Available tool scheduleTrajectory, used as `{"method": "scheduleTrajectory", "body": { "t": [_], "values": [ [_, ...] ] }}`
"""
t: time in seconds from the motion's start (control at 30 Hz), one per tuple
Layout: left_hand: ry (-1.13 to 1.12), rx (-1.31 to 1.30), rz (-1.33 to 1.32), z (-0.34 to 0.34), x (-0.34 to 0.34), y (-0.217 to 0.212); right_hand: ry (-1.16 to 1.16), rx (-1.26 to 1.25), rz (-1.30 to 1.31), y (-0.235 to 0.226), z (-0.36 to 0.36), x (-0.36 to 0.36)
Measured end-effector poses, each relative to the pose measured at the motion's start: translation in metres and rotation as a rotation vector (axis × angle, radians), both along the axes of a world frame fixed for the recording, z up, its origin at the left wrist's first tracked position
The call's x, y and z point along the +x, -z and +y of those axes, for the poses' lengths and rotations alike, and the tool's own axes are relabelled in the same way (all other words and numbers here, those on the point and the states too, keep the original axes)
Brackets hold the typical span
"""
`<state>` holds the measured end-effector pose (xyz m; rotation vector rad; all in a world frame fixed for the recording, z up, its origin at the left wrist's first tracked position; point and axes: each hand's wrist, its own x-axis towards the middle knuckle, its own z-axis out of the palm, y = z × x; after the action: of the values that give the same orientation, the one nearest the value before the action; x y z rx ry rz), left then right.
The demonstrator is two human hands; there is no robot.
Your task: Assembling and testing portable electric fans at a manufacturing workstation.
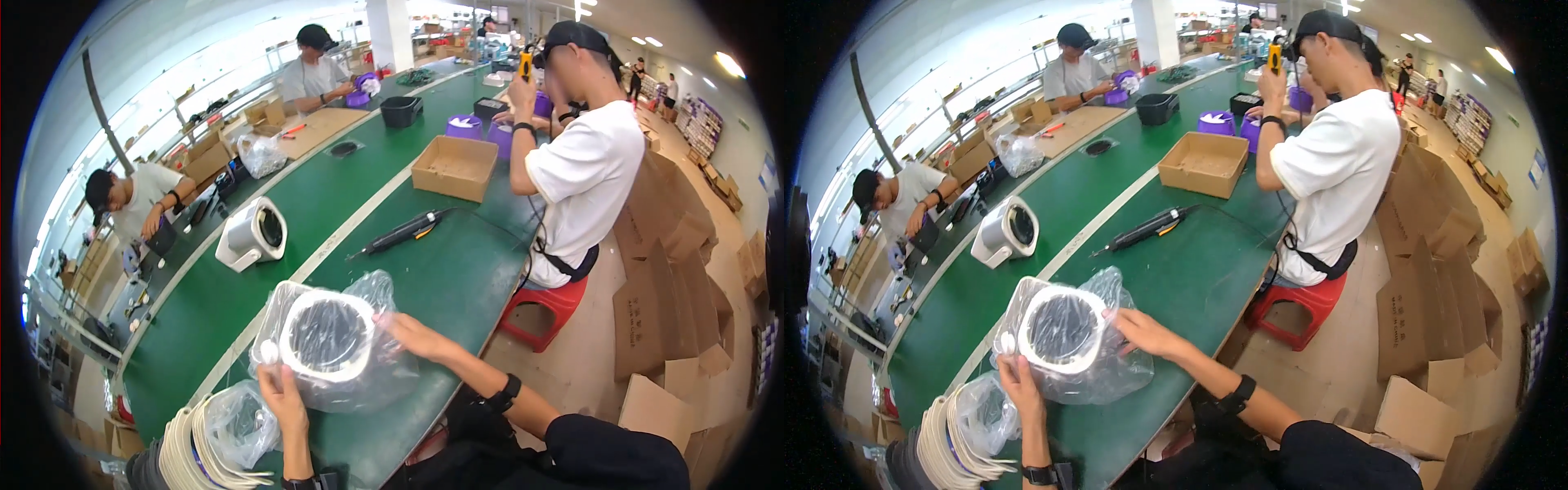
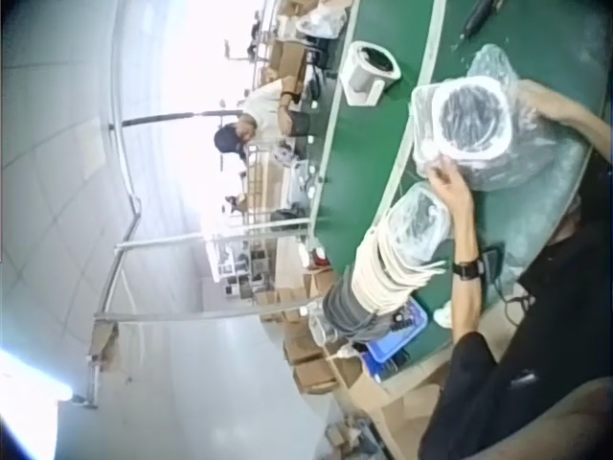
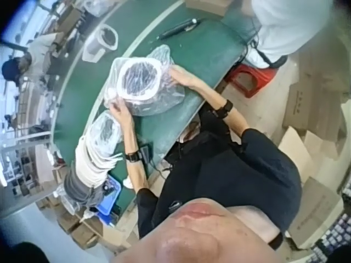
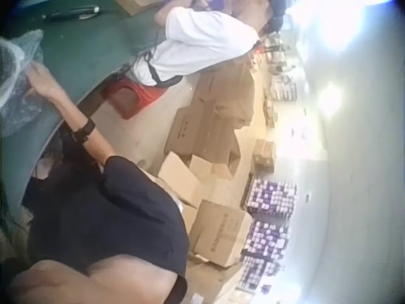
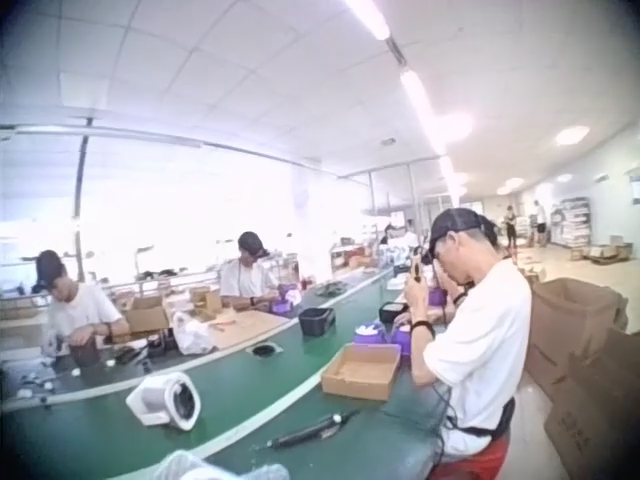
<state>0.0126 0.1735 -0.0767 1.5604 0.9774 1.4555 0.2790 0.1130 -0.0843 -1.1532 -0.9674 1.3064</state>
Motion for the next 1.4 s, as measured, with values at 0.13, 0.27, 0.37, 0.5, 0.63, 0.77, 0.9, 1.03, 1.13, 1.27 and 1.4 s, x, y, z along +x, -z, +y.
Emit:
{"method": "scheduleTrajectory", "body": {
  "t": [0.13,0.27,0.37,0.5,0.63,0.77,0.9,1.03,1.13,1.27,1.4],
  "values": [
    [0.104,0.201,0.146,-0.029,0.003,-0.023,-0.07,0.085,-0.012,0.003,-0.007,0.005],
    [0.309,0.247,0.072,-0.048,0.03,-0.051,0.01,0.073,0.826,0.029,-0.021,0.021],
    [0.249,0.02,0.295,-0.06,0.026,-0.072,0.205,0.154,0.841,0.032,-0.027,0.022],
    [-0.042,-0.043,0.168,-0.047,-0.031,-0.081,0.309,0.328,0.668,0.027,-0.051,0.062],
    [-0.156,-0.104,-0.507,-0.021,-0.036,-0.11,-0.088,0.341,0.707,0.021,-0.099,0.071],
    [-0.028,0.103,-0.583,0.014,-0.127,-0.077,-0.18,0.525,1.04,0.003,-0.121,0.037],
    [0.347,0.082,-0.584,-0.035,-0.159,-0.111,0.032,0.525,0.775,-0.008,-0.153,0.091],
    [-0.27,0.503,0.405,-0.121,-0.071,-0.054,0.376,0.279,0.608,-0.002,-0.121,0.106],
    [-0.247,0.661,0.755,-0.126,-0.046,-0.024,0.561,0.239,0.55,-0.004,-0.076,0.078],
    [-0.092,0.255,0.751,-0.119,-0.051,-0.017,0.57,0.352,0.217,0.001,-0.055,0.069],
    [-0.26,0.176,0.491,-0.109,-0.087,-0.055,0.551,0.383,0.12,0.0,-0.05,0.079]
  ]
}}
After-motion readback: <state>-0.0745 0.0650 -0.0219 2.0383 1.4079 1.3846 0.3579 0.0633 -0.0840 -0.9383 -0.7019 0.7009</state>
